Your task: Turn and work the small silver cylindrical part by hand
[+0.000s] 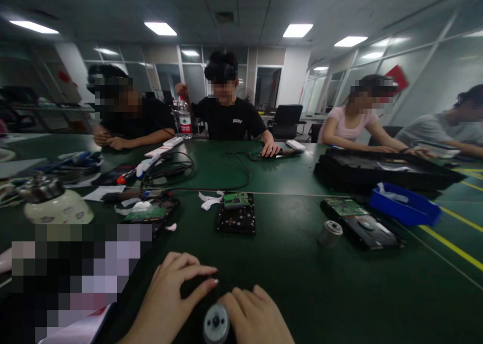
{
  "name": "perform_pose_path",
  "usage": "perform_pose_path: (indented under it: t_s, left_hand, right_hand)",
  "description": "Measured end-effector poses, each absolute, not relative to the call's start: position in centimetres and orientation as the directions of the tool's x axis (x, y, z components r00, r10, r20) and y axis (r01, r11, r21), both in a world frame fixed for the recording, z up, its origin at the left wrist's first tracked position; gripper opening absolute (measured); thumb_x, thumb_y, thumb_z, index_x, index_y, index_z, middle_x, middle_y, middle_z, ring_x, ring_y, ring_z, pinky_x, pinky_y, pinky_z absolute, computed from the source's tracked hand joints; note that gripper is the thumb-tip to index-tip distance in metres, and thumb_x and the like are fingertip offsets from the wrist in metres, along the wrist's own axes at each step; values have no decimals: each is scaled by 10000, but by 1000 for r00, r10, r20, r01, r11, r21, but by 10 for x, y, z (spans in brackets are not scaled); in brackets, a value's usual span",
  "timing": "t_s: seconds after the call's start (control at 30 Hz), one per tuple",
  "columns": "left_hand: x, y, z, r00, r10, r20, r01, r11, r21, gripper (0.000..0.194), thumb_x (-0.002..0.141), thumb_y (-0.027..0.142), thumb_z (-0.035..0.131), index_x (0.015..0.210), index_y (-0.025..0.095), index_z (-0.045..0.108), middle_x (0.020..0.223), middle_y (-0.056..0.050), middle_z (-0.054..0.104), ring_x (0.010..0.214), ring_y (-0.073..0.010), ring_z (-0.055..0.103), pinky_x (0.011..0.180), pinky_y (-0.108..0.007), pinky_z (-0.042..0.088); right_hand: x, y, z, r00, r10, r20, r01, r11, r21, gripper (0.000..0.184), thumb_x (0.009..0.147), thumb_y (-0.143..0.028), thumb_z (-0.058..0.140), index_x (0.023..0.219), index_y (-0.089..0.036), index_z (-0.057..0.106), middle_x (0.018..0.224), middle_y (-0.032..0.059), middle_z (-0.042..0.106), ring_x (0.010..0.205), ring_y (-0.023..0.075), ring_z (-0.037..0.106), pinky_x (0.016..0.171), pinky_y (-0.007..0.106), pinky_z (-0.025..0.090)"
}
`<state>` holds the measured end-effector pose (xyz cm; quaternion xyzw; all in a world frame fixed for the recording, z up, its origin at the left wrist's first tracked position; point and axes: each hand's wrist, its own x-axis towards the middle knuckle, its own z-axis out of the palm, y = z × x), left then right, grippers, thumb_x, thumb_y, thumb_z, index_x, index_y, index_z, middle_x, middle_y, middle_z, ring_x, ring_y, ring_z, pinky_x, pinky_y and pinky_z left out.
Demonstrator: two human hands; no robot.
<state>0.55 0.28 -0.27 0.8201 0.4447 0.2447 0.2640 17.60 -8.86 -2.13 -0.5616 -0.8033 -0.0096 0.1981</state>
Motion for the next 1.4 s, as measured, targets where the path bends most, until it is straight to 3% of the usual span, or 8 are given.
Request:
perform_pose_path:
  t_s: [0.13, 0.27, 0.37, 0.43, 0.6, 0.8, 0.93, 1.4]
  left_hand:
    - [4, 1, -1, 449, 860, 243, 529, -475, 703, 110, 755, 261, 754, 822, 346, 771, 808, -13, 695, 871, -283, 590, 751, -435, 436]
    - [2, -5, 7, 428, 795, 430, 140, -528, 838, 57, 822, 211, 700, 838, 238, 748, 798, -15, 725, 815, -208, 624, 736, -346, 486]
    - [1, -13, 12, 471, 726, 501, -114, -513, 851, 30, 790, 208, 744, 810, 187, 745, 764, -21, 748, 778, -177, 671, 739, -295, 514]
    - [0, -18, 14, 526, 694, 492, -172, -480, 860, 55, 756, 160, 771, 807, 154, 749, 772, -41, 759, 762, -169, 692, 730, -271, 532]
    - [-1, -22, 19, 570, 662, 487, -150, -498, 854, 94, 719, 78, 784, 808, 84, 753, 769, -89, 750, 738, -164, 693, 702, -251, 534]
    - [1, -21, 21, 562, 632, 534, -154, -554, 818, 99, 710, 82, 789, 791, 48, 744, 743, -107, 720, 701, -156, 661, 650, -245, 528]
    - [2, -21, 19, 560, 628, 540, -137, -573, 808, 73, 744, 119, 758, 805, 86, 733, 753, -76, 698, 691, -142, 646, 633, -243, 520]
    - [-1, -20, 22, 629, 591, 504, -44, -621, 783, 79, 777, 122, 688, 826, 177, 716, 833, -34, 648, 767, -147, 627, 693, -270, 529]
  right_hand:
    - [171, -92, -3, -297, 919, 260, 879, 370, -301, 386, 768, -531, 685, 972, -216, 597, 881, 26, 710, 755, 229, 683, 741, 357, 482]
    - [164, -95, 9, -242, 939, 243, 874, 320, -367, 242, 740, -261, 713, 949, -219, 598, 869, 4, 689, 763, 213, 659, 717, 347, 456]
    - [162, -95, 14, -281, 922, 268, 838, 372, -400, 199, 757, -207, 662, 939, -210, 583, 838, 5, 661, 731, 201, 623, 690, 347, 426]
    - [161, -94, 15, -302, 914, 271, 822, 393, -412, 150, 772, -195, 635, 905, -211, 567, 802, 2, 631, 694, 189, 590, 639, 331, 391]
    - [163, -95, 12, -311, 917, 249, 807, 393, -441, 53, 822, -214, 581, 834, -208, 529, 767, -2, 579, 658, 172, 520, 600, 308, 310]
    - [163, -97, 11, -319, 914, 251, 817, 400, -415, 57, 845, -239, 542, 818, -195, 518, 775, 16, 564, 682, 183, 506, 629, 318, 302]
    - [163, -94, 12, -332, 905, 266, 824, 416, -385, 116, 854, -251, 510, 757, -196, 479, 733, 10, 535, 646, 172, 482, 608, 308, 289]
    - [162, -95, 13, -330, 910, 252, 850, 402, -339, 163, 881, -317, 472, 825, -172, 520, 766, 40, 567, 668, 181, 507, 625, 311, 309]
